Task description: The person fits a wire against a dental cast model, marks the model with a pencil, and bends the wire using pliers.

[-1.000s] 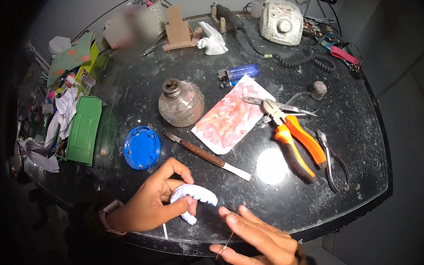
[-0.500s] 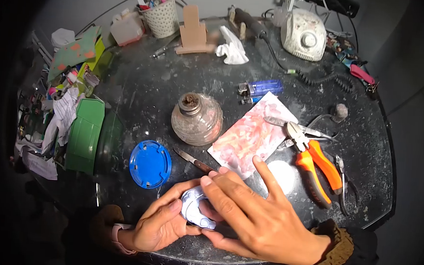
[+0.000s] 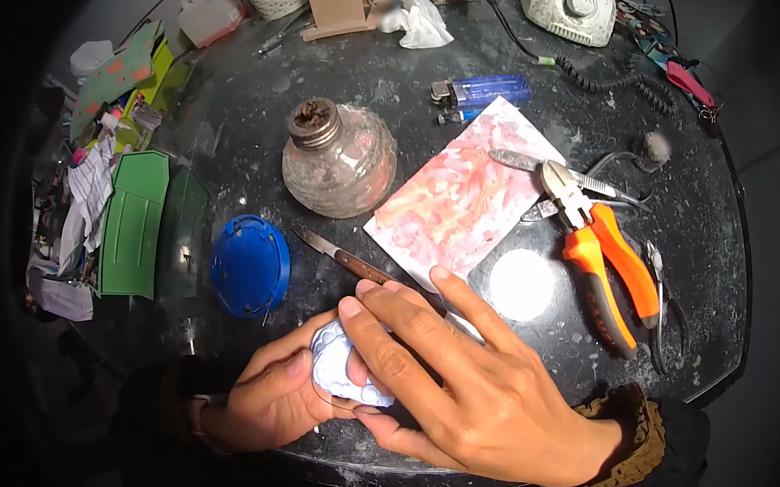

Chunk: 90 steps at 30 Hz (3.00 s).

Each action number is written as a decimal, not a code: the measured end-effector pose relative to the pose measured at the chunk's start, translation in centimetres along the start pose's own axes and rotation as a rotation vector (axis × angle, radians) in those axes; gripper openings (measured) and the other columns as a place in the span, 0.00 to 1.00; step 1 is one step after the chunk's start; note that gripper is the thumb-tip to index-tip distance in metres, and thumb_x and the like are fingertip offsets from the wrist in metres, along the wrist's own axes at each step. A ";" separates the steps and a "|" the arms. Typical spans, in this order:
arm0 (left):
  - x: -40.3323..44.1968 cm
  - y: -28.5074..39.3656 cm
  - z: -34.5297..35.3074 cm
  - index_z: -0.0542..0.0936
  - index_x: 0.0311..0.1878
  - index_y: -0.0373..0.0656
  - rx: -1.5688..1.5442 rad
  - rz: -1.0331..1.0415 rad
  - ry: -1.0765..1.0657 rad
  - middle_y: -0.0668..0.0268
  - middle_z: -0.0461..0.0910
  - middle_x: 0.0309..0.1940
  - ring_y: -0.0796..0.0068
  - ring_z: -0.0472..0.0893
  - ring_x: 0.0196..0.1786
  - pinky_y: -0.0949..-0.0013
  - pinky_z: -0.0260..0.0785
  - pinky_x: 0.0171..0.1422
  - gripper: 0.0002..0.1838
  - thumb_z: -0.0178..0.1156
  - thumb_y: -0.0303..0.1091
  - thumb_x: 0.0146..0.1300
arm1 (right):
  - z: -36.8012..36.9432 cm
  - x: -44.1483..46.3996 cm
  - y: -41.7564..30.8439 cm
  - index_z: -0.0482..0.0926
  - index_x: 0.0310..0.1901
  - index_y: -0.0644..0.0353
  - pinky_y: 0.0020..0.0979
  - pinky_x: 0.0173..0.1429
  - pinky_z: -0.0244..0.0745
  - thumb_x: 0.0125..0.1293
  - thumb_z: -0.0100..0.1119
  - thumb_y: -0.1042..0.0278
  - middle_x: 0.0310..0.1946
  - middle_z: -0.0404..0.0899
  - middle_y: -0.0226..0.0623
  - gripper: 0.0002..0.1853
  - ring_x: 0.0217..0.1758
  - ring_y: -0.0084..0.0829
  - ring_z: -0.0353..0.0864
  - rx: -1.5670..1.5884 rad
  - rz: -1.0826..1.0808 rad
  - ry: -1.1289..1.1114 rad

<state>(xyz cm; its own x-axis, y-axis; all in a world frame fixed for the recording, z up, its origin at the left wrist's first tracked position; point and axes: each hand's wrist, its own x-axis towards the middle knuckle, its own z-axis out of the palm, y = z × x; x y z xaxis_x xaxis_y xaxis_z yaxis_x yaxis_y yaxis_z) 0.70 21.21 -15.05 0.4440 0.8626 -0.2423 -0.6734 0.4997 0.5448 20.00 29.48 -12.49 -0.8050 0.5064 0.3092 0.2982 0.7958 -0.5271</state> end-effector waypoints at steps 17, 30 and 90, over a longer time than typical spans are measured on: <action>-0.1 0.3 0.2 0.43 0.74 0.37 0.193 -0.083 0.037 0.59 0.65 0.56 0.71 0.69 0.60 0.59 0.66 0.64 0.37 0.42 0.49 0.73 | 0.3 0.0 -0.1 0.79 0.53 0.63 0.44 0.70 0.57 0.46 0.72 0.50 0.41 0.80 0.38 0.34 0.50 0.35 0.82 -0.063 -0.005 0.043; -0.1 0.4 0.3 0.41 0.74 0.39 0.196 -0.093 0.063 0.62 0.66 0.49 0.70 0.69 0.60 0.59 0.64 0.65 0.37 0.45 0.47 0.72 | 0.4 -0.1 -0.1 0.79 0.53 0.64 0.43 0.74 0.50 0.46 0.72 0.48 0.40 0.80 0.37 0.35 0.49 0.36 0.82 -0.085 -0.011 0.044; -0.2 0.1 0.3 0.47 0.72 0.32 0.208 -0.069 0.019 0.59 0.70 0.54 0.73 0.71 0.56 0.68 0.64 0.64 0.31 0.45 0.33 0.71 | 2.8 -0.6 -0.3 0.81 0.41 0.61 0.55 0.76 0.31 0.47 0.74 0.48 0.33 0.82 0.34 0.27 0.53 0.36 0.81 -0.085 -0.066 0.342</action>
<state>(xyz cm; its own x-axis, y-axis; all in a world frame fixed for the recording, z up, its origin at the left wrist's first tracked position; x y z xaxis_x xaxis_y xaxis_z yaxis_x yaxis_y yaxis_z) 0.67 21.07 -14.70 0.4724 0.8291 -0.2991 -0.5045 0.5326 0.6795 18.96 28.03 -14.73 -0.6100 0.5236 0.5947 0.3049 0.8479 -0.4338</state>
